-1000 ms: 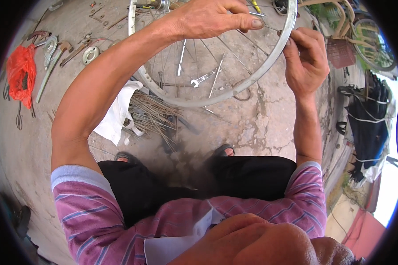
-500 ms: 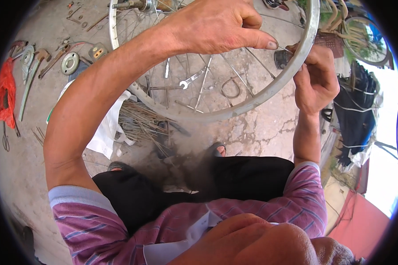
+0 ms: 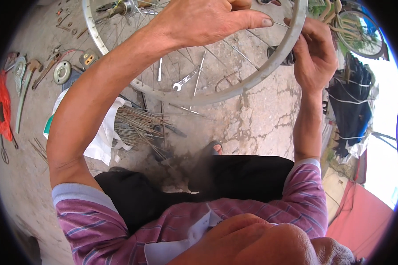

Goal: The person threads spokes through a bicycle wheel rim, sorts additional spokes from a bag, and applies tape to a spoke.

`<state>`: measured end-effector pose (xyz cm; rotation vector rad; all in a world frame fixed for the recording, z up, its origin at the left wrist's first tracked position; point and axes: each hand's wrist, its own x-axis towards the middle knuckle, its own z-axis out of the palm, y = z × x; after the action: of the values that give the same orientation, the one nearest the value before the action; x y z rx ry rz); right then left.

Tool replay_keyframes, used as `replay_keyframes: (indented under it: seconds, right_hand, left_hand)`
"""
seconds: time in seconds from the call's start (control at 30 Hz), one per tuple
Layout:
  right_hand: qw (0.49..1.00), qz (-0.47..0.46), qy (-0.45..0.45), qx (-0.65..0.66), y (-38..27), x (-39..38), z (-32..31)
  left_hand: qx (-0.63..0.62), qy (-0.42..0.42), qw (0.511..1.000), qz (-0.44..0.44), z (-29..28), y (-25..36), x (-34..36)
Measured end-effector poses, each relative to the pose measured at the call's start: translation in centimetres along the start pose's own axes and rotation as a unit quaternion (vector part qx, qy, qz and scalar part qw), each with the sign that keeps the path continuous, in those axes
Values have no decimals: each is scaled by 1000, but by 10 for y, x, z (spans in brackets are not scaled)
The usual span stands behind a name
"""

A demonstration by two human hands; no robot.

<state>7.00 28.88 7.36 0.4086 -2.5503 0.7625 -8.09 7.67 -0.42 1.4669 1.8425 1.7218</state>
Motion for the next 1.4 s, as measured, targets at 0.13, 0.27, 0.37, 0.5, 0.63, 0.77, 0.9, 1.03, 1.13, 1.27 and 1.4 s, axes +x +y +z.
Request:
replay_keyframes:
  seconds: [0.13, 0.27, 0.37, 0.5, 0.63, 0.77, 0.9, 1.03, 1.13, 1.27, 1.4]
  right_hand:
    - [998, -10, -23, 53, 7, 10, 0]
    - [999, -15, -21, 33, -7, 19, 6]
    - [1000, 18, -10, -16, -28, 19, 10]
    - [995, 84, 40, -37, -51, -3, 12]
    - [991, 81, 80, -72, -69, -38, 19]
    - [986, 98, 133, -33, -79, -58, 30]
    - [987, 81, 126, -54, -82, -65, 29]
    - [990, 59, 115, -63, -82, -71, 24]
    - [990, 61, 111, -56, -84, -77, 25]
    - [987, 95, 98, -81, -86, -86, 24]
    - [981, 135, 93, -104, -83, -94, 25]
  left_hand:
    - [15, -4, 1000, -15, -14, 6, -1]
    - [71, -12, 997, -27, -29, 13, -3]
    - [59, 32, 998, 2, -30, 14, -7]
    - [29, 61, 997, 27, -19, 21, -19]
    - [22, 29, 999, -7, -13, 37, -36]
    - [16, -11, 1000, -6, -6, 42, -44]
    - [12, -18, 999, 24, 2, 37, -44]
    - [3, -31, 999, 44, 12, 31, -44]
    - [-1, -42, 998, 49, 20, 28, -44]
    - [-18, -27, 997, 68, 38, 15, -43]
    - [-24, -33, 996, 76, 44, 10, -43]
